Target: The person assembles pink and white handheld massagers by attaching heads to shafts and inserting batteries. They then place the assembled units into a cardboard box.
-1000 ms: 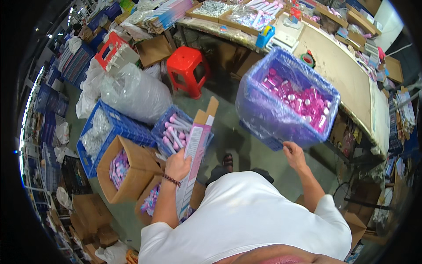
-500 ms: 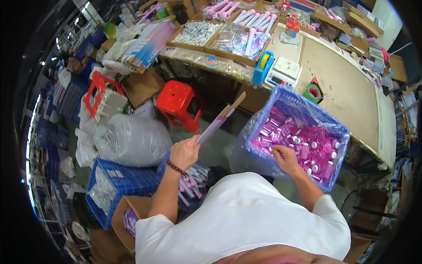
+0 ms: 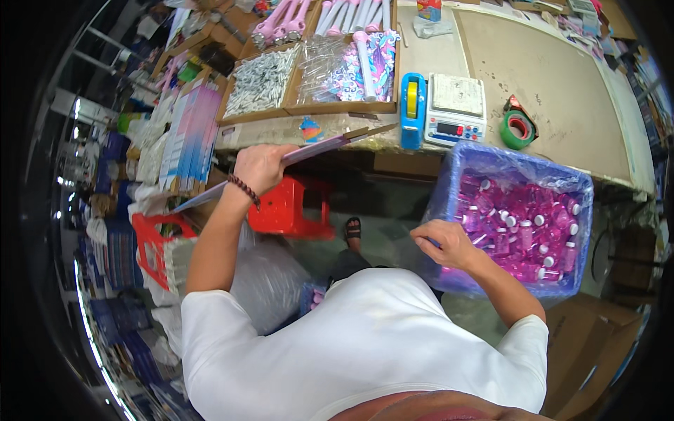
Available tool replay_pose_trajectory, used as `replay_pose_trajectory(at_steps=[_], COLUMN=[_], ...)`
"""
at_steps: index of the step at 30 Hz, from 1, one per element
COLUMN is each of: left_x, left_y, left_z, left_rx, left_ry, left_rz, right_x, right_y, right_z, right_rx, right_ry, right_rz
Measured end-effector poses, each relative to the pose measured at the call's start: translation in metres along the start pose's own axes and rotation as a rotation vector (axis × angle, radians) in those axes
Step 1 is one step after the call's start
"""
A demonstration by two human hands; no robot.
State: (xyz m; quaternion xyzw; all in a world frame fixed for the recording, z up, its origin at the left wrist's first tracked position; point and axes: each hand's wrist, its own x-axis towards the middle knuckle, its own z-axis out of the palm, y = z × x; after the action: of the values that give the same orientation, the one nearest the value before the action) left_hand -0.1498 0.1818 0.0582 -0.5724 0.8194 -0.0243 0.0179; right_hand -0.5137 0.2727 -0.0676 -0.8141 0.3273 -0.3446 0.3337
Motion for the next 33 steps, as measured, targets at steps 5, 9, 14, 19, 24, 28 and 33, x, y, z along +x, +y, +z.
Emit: replay_pose_trajectory(at_steps=[5, 9, 14, 19, 24, 28, 33], left_x=[0.073, 0.127, 0.166, 0.194, 0.198, 0.179, 0.162], left_y=[-0.106, -0.147, -0.163, -0.175, -0.178, -0.178, -0.167], left_z=[0.035, 0.068, 0.108, 0.115, 0.117, 0.132, 0.191], left_rx=[0.017, -0.062, -0.173, -0.221, -0.320, -0.243, -0.163], left_ry=[-0.195, -0.254, -0.273, -0.380, -0.203, -0.080, -0.079], left_rz=[0.084, 0.245, 0.352, 0.381, 0.411, 0.428, 0.450], right_x=[0.115, 0.208, 0.276, 0.292, 0.306, 0.308, 0.272], right_y=[0.003, 0.040, 0.079, 0.097, 0.085, 0.109, 0.131], right_z=[0.081, 0.146, 0.198, 0.198, 0.147, 0.132, 0.166], right_rx=[0.034, -0.020, 0.049, 0.120, -0.032, -0.261, -0.293], right_ry=[0.096, 0.245, 0.468, 0.600, 0.439, 0.334, 0.195], right_rz=[0.129, 0.271, 0.403, 0.553, 0.782, 0.598, 0.672])
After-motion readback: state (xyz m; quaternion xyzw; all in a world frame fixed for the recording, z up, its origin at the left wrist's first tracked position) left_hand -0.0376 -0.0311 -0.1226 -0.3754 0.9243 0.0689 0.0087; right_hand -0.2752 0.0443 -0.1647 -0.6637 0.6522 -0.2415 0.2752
